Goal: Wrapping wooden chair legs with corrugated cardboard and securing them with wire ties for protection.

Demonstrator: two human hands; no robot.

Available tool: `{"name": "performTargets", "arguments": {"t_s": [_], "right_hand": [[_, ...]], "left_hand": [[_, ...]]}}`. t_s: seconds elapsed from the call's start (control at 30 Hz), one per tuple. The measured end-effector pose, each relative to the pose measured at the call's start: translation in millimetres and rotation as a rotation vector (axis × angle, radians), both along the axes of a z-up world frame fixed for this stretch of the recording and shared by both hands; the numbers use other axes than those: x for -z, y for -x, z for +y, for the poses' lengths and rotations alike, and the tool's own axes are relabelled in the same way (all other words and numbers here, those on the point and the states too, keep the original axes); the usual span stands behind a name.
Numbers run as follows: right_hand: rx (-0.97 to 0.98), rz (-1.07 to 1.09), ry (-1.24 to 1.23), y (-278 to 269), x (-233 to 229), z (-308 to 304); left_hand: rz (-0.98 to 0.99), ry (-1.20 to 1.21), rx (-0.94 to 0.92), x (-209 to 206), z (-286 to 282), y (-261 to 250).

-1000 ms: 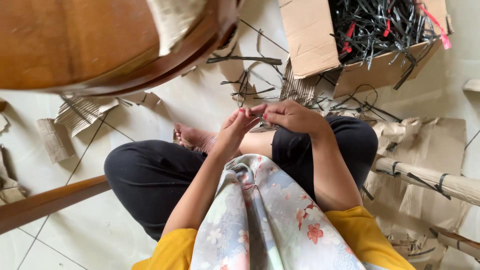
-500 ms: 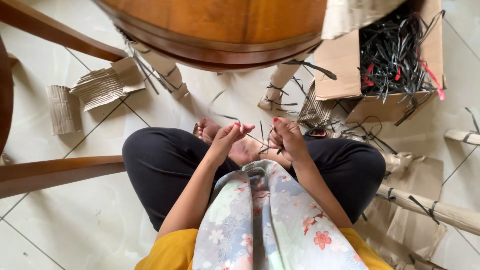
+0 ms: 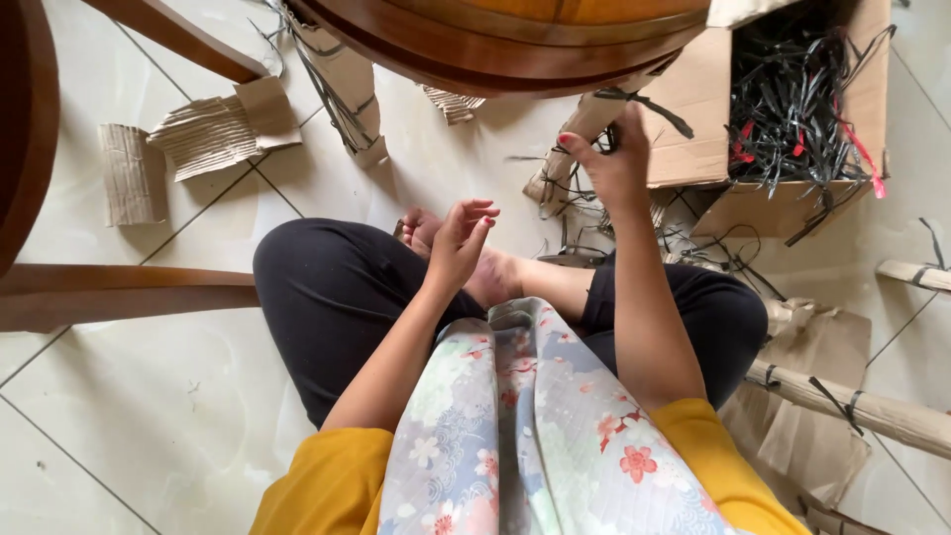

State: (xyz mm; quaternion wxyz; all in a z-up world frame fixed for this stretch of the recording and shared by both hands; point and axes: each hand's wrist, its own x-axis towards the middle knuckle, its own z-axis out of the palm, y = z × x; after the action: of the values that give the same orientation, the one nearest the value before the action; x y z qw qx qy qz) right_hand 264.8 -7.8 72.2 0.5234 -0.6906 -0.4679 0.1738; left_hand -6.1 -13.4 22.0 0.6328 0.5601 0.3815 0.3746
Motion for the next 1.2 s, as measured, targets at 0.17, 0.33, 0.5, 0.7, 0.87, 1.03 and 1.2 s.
{"name": "performTargets", "arguments": {"t_s": [0.17,0.33,0.5,0.7,0.87,1.03,1.2], "right_hand": [[0.048,0.025,0.128,2.0,1.1,6.8],[0.093,-0.02,0.138,15.0,-5.1,7.1],[0.165,0.015,0.148,27.2,0.0,2.6],[0.223,0.045,0.204,26.9,19.2,-2.3],[0.24,0.009,0.228,40.1,11.0,-8.5],[0.255,-0.017,0.197,55.7,-3.5,-16.1],[0.277,-0.074,0.17,69.6,-1.5,-25.1]], "left_hand": [[0.051,-0.109,-0.113,0.3,-8.1,9.5],[0.137,-0.3,-0.296,-58.0,8.3,23.7],[0.13,-0.433,-0.396,-83.4,18.8,25.5],[0.419,-0.793,-0.399,-99.8,9.6,-2.2],[0.266,-0.935,-0.295,-122.9,7.2,-39.9],[0.309,-0.907,-0.301,-161.0,-7.7,-39.7],[0.524,-0.921,-0.322,-173.3,-14.7,-29.2]]}}
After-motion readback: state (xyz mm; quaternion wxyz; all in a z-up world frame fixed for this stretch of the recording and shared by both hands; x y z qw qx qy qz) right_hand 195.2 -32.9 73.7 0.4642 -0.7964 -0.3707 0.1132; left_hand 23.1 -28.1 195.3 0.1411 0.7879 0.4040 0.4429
